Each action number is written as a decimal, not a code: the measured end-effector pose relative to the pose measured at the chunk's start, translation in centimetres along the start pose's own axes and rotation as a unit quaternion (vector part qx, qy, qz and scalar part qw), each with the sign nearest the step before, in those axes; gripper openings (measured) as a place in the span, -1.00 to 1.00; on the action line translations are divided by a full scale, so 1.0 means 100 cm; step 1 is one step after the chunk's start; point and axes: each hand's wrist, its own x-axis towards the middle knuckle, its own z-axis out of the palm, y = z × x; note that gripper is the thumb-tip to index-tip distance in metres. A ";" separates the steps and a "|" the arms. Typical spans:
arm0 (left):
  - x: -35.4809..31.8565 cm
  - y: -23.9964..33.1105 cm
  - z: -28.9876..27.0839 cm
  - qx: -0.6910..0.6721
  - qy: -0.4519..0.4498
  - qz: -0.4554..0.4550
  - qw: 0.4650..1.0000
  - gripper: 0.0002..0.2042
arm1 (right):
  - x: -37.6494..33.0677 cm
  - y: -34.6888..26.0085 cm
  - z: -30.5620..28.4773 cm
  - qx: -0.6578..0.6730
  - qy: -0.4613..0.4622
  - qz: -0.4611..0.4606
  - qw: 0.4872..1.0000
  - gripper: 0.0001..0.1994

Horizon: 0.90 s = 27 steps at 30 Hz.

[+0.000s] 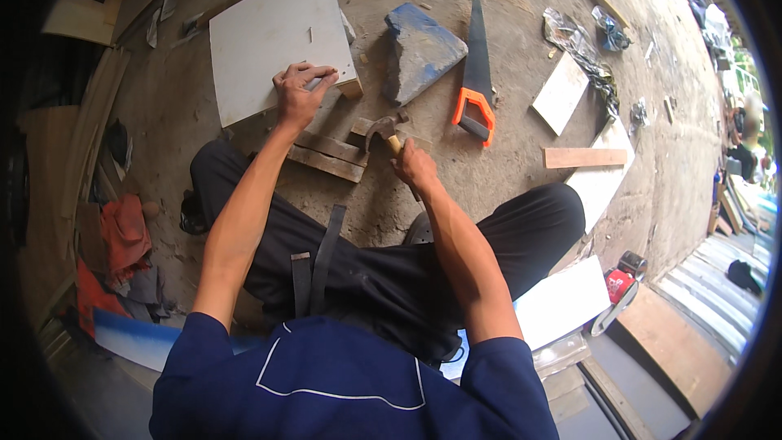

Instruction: The person sits on the floor and uses a hammer to drive nails into a white rectangular board that is resting on small wooden blocks. The person repeatedly positions the board, hammers nails, and adjusts the board's position throughout the clip.

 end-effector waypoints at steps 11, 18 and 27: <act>0.004 0.000 0.001 -0.005 0.014 0.033 0.999 -0.88 | 0.002 0.006 0.014 0.028 0.058 -0.090 0.994 -0.49; 0.003 0.000 0.000 0.011 0.023 0.043 0.999 -0.88 | -0.004 -0.017 -0.013 0.138 0.073 0.069 0.985 -0.54; 0.001 0.001 -0.001 0.022 0.030 0.051 0.998 -0.89 | -0.043 -0.083 -0.109 0.410 0.119 -0.014 0.904 -0.64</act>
